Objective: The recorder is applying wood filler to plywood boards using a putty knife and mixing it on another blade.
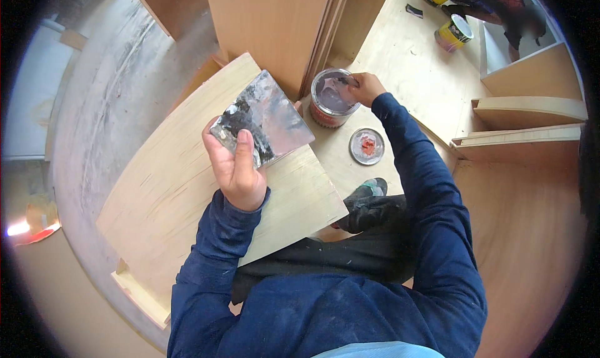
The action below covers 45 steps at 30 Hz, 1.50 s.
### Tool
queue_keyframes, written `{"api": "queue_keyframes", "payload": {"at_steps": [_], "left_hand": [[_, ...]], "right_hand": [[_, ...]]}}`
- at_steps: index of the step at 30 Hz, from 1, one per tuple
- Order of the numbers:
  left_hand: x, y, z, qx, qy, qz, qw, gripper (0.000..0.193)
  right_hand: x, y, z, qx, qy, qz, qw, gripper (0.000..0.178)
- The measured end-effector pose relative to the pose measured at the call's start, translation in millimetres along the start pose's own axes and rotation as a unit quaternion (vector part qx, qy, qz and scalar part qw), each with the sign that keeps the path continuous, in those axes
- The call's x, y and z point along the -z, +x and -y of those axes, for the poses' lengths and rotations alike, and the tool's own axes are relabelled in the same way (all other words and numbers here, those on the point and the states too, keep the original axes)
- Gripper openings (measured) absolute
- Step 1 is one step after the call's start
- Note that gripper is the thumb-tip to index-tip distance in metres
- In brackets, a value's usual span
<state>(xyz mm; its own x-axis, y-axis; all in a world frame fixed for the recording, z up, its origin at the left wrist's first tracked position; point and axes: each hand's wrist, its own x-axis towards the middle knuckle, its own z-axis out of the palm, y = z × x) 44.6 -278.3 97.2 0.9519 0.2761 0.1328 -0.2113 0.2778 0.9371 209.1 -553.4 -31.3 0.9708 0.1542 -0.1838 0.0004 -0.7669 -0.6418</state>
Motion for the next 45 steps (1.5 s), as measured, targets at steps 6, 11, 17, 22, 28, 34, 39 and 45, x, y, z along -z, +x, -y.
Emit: {"api": "queue_keyframes", "payload": {"at_steps": [6,11,17,22,28,34,39,45], "left_hand": [[0,2,6,0.005,-0.091,-0.022,0.996,0.038],[-4,-2,1,0.000,-0.151,0.000,0.989,0.039],[-2,-6,2,0.013,-0.165,-0.007,0.986,0.039],[11,7,13,-0.031,-0.149,-0.023,0.988,0.036],[7,11,14,-0.026,-0.187,-0.036,0.981,0.034],[10,8,8,-0.038,-0.184,-0.035,0.981,0.034],[6,7,7,-0.033,-0.191,-0.029,0.981,0.033],[4,9,8,-0.047,-0.212,-0.026,0.976,0.036]], "right_hand": [[7,-34,36,-0.008,0.040,-0.081,0.996,0.030],[10,-43,45,0.096,-0.154,-0.068,0.981,0.046],[-33,-15,16,0.082,-0.190,-0.152,0.966,0.023],[-39,13,6,0.058,-0.213,-0.076,0.972,0.030],[-45,21,-7,0.037,-0.252,-0.067,0.965,0.028],[-44,9,3,0.010,-0.297,-0.016,0.955,0.028],[-36,7,-7,0.013,-0.296,-0.005,0.955,0.027],[-11,14,8,0.057,-0.414,0.127,0.900,0.027]]}}
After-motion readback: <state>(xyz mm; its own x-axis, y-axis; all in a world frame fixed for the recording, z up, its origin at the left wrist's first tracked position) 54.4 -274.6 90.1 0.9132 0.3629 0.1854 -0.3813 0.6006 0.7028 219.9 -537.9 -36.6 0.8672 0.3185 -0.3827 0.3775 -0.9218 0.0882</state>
